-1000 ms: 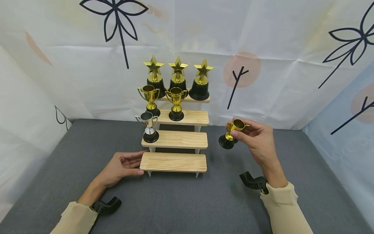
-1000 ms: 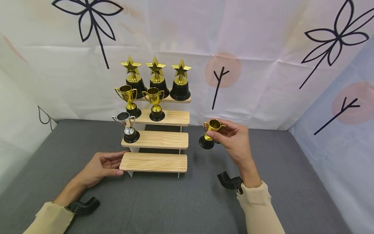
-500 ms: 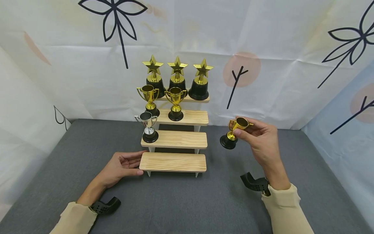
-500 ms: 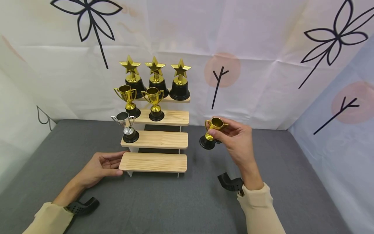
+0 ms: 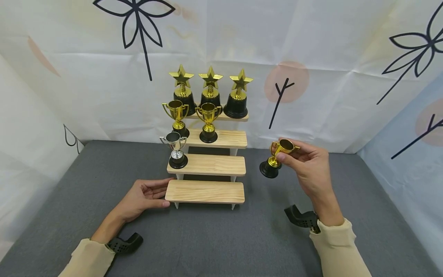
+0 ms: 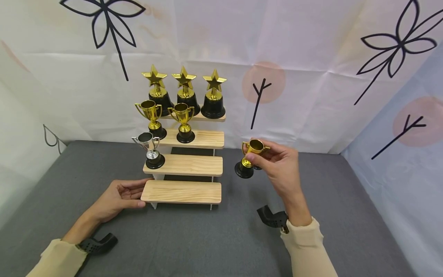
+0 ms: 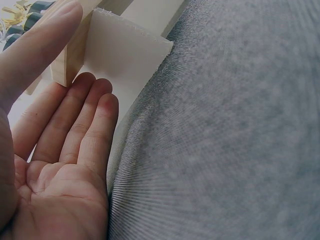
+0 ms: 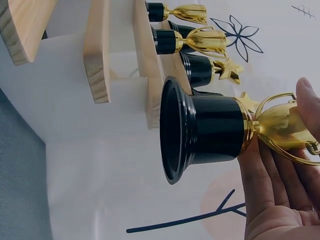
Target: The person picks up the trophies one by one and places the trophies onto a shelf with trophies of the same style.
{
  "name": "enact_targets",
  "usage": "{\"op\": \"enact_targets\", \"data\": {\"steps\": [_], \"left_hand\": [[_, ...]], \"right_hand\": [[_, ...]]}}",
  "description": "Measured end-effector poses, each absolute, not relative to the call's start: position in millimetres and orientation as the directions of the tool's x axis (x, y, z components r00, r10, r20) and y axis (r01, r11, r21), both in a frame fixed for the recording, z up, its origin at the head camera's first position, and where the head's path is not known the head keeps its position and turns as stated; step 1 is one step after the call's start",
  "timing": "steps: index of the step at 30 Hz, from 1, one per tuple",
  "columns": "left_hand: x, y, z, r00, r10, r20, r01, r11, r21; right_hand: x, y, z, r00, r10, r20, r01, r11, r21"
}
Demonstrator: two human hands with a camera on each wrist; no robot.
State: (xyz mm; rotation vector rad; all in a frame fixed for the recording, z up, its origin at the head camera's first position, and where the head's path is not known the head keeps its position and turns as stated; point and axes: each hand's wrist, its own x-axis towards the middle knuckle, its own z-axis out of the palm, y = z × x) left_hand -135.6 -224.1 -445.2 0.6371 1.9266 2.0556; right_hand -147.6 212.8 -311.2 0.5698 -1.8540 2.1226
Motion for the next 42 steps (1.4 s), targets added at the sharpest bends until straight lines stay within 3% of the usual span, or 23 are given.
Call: {"op": "enact_targets", "data": {"steps": [22, 42], "left_hand": [[-135.0, -223.1, -444.0, -0.868, 0.477, 0.138, 0.102, -0.102, 0.99], [-134.9, -224.7, -444.6, -0.866, 0.478, 0.143, 0.111, -0.095, 0.989]], "right_hand": [[-145.8, 207.8, -307.8, -0.897, -0.049, 0.44, -0.435, -0.078, -0.897], [-167.8, 188.7, -287.8, -0.9, -0.119, 0.42, -0.42, -0.027, -0.907]]}}
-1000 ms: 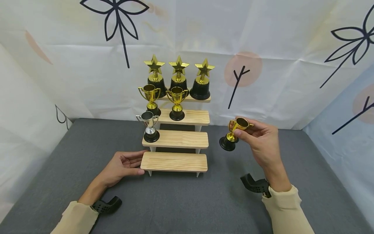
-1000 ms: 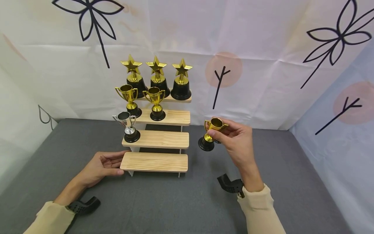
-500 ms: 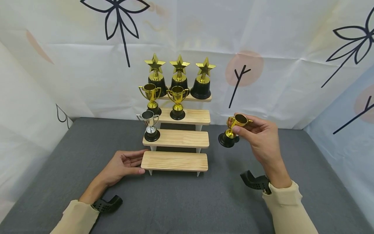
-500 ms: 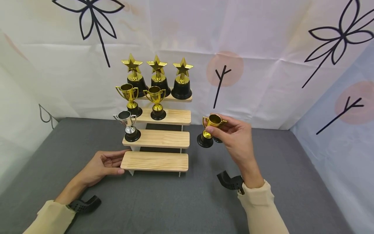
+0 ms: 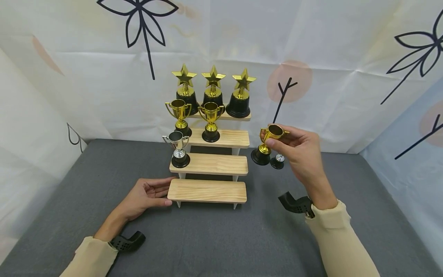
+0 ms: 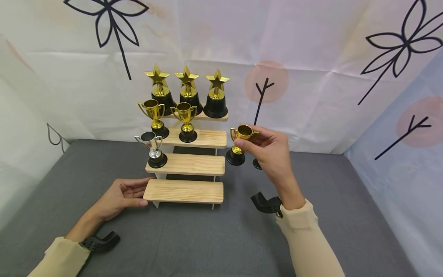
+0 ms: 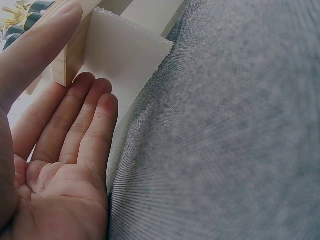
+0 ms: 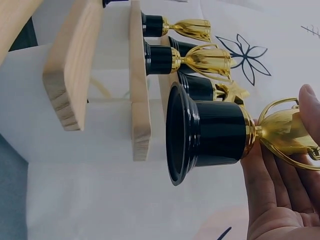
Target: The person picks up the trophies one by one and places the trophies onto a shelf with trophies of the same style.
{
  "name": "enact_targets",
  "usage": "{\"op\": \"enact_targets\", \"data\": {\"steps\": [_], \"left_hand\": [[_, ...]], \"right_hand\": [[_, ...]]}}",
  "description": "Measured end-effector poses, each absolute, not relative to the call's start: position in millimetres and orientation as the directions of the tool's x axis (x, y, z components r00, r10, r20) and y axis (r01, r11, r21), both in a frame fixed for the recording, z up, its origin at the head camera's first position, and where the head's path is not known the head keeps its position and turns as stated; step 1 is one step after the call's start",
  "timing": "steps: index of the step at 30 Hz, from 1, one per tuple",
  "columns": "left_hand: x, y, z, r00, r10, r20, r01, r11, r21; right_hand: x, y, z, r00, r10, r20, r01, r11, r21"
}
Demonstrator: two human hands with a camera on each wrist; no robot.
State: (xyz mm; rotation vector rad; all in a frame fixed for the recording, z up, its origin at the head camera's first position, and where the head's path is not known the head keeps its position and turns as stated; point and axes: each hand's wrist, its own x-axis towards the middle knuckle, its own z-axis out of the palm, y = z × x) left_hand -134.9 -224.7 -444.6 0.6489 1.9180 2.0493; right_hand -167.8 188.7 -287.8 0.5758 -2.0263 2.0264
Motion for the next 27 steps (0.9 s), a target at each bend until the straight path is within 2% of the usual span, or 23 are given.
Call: {"op": "enact_targets", "data": {"steps": [15, 27], "left_hand": [[-135.0, -224.4, -443.4, -0.871, 0.471, 0.136, 0.11, -0.082, 0.991], [-134.9, -223.9, -443.3, -0.872, 0.471, 0.13, 0.102, -0.086, 0.991]], "right_hand": [[-185.0, 171.4, -280.1, -0.904, -0.165, 0.395, -0.403, 0.018, -0.915], [-196.8, 158.9, -277.8, -0.879, -0.222, 0.423, -0.426, -0.037, -0.904]]}}
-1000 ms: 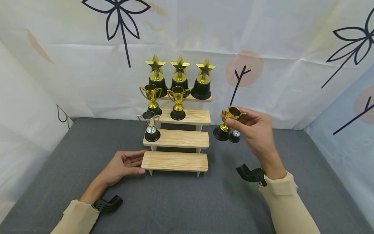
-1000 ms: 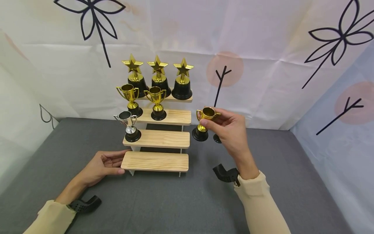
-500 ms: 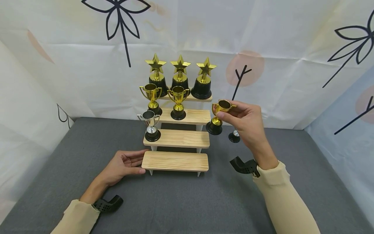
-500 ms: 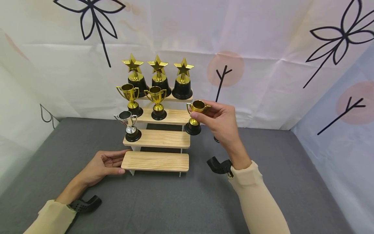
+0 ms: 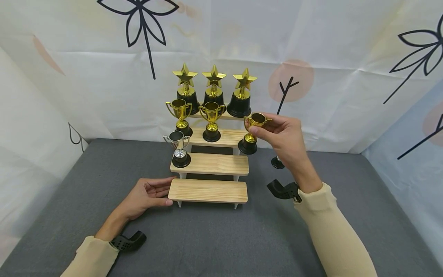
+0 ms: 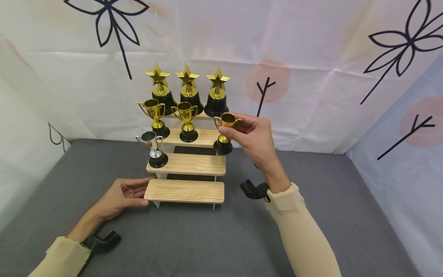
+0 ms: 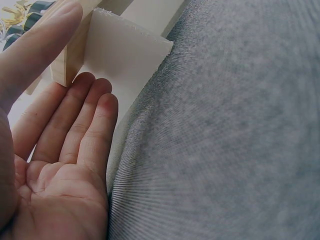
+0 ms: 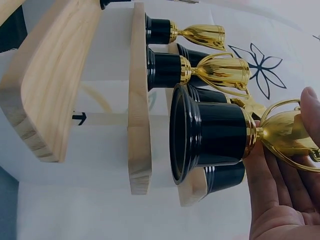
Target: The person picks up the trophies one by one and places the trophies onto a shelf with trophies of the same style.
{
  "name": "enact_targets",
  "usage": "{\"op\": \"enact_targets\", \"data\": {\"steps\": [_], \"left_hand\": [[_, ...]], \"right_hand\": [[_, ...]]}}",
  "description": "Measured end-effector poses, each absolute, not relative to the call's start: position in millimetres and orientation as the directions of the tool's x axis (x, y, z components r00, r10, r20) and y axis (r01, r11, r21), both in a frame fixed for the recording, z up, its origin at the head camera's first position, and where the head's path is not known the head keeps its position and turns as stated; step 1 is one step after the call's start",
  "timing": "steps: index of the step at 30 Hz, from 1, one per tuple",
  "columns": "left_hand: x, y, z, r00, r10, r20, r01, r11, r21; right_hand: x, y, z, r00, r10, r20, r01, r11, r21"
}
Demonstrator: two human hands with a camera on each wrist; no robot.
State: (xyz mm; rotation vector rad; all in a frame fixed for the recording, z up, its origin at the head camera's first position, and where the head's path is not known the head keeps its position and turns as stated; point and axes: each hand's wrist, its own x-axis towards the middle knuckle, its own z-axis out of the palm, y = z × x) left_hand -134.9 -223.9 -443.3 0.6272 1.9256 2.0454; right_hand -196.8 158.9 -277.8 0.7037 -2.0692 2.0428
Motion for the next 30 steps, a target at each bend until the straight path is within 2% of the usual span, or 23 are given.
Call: {"op": "enact_targets", "data": {"steps": [18, 30], "left_hand": [[-135.4, -224.5, -444.3, -0.877, 0.463, 0.129, 0.109, -0.068, 0.992], [-134.9, -224.1, -443.7, -0.881, 0.455, 0.127, 0.111, -0.062, 0.992]], "right_hand": [[-209.3, 145.6, -281.8, -0.872, -0.249, 0.421, -0.409, -0.102, -0.907], [-215.6, 140.6, -285.4, -0.879, -0.245, 0.408, -0.403, -0.074, -0.912]]}}
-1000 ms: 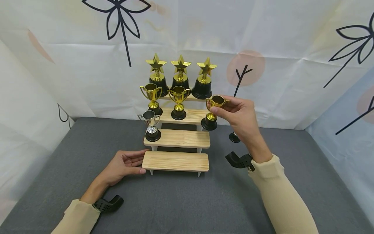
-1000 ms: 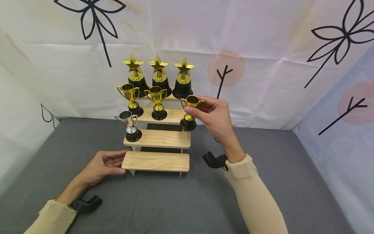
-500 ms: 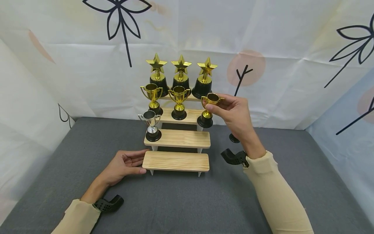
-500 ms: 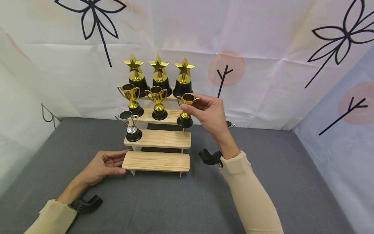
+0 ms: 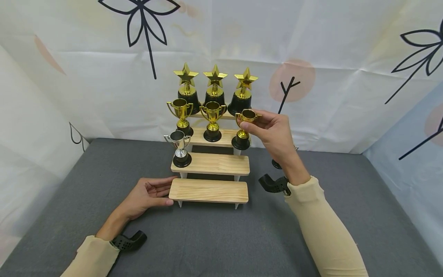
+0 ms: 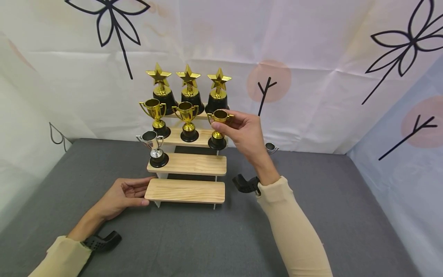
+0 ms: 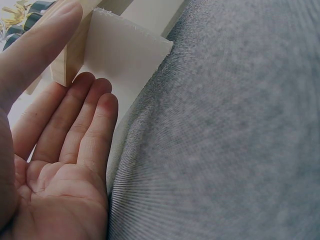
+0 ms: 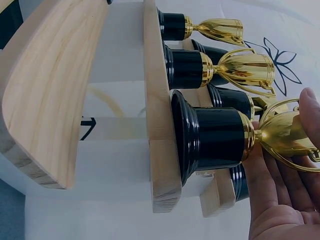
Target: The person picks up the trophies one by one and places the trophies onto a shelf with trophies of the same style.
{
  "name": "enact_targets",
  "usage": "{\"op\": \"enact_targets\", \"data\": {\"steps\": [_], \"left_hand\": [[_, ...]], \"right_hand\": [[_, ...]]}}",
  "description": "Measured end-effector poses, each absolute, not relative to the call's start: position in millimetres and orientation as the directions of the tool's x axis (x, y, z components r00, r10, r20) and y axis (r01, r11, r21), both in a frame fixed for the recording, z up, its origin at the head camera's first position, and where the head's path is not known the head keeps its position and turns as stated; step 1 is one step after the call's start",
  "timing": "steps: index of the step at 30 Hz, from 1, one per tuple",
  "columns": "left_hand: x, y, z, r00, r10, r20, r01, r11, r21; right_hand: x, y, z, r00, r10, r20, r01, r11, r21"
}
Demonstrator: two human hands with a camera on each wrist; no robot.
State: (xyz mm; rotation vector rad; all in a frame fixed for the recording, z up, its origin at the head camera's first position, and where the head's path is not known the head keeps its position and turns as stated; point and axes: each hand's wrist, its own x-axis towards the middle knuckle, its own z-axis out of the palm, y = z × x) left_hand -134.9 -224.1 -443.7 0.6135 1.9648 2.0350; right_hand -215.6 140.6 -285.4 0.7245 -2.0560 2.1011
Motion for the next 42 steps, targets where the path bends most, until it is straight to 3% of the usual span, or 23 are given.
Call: {"op": "enact_targets", "data": {"steps": [12, 42], "left_hand": [[-134.9, -224.0, -443.7, -0.882, 0.454, 0.128, 0.115, -0.057, 0.992], [-134.9, -223.8, -443.0, -0.874, 0.468, 0.132, 0.104, -0.086, 0.991]], "right_hand": [[-219.8, 139.9, -285.2, -0.896, -0.216, 0.388, -0.394, -0.02, -0.919], [-231.7, 139.3, -287.5, -0.884, -0.234, 0.404, -0.405, -0.043, -0.913]]}}
